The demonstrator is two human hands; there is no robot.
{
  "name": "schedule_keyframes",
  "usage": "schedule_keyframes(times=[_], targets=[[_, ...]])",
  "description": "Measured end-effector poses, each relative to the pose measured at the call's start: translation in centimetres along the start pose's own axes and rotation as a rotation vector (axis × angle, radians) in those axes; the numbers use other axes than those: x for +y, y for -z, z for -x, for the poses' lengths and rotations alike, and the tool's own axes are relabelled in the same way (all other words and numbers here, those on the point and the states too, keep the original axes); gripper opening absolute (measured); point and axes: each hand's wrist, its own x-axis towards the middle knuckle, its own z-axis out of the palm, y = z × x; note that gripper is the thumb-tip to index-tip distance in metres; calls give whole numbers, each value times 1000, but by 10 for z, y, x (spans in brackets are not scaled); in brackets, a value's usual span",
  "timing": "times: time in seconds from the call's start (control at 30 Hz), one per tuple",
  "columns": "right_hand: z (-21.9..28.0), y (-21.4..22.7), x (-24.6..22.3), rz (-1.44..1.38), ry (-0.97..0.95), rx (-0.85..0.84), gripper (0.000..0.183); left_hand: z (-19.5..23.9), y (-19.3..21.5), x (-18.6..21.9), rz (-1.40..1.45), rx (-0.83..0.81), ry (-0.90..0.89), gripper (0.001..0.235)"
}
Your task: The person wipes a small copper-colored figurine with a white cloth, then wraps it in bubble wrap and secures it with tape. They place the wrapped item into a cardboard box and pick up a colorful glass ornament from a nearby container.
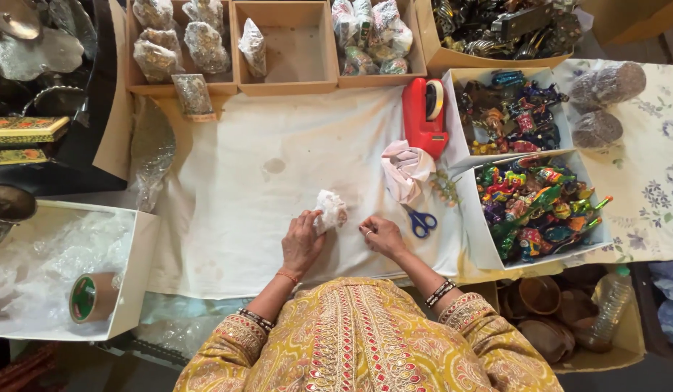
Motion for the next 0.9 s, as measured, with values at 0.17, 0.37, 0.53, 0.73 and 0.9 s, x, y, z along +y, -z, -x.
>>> schedule_keyframes(times=[0.17,0.37,0.53,0.73,0.9], targets=[[-4,6,1,-140,-51,-98,17,-20,13,12,-44,-11,-56,56],[-15,7,11,-316,-89,-206,15,-59,11,39,-73,30,-37,37],[-19,9,15,-264,-26,-242,17,-82,-26,36,-51,192,-138,36],[-25,9,28,-307,27,-317,17,-84,-45,25,105,-41,147,48],[-20,14,21,-330,31,-376,15,-85,-59,2,187,-41,102,101]])
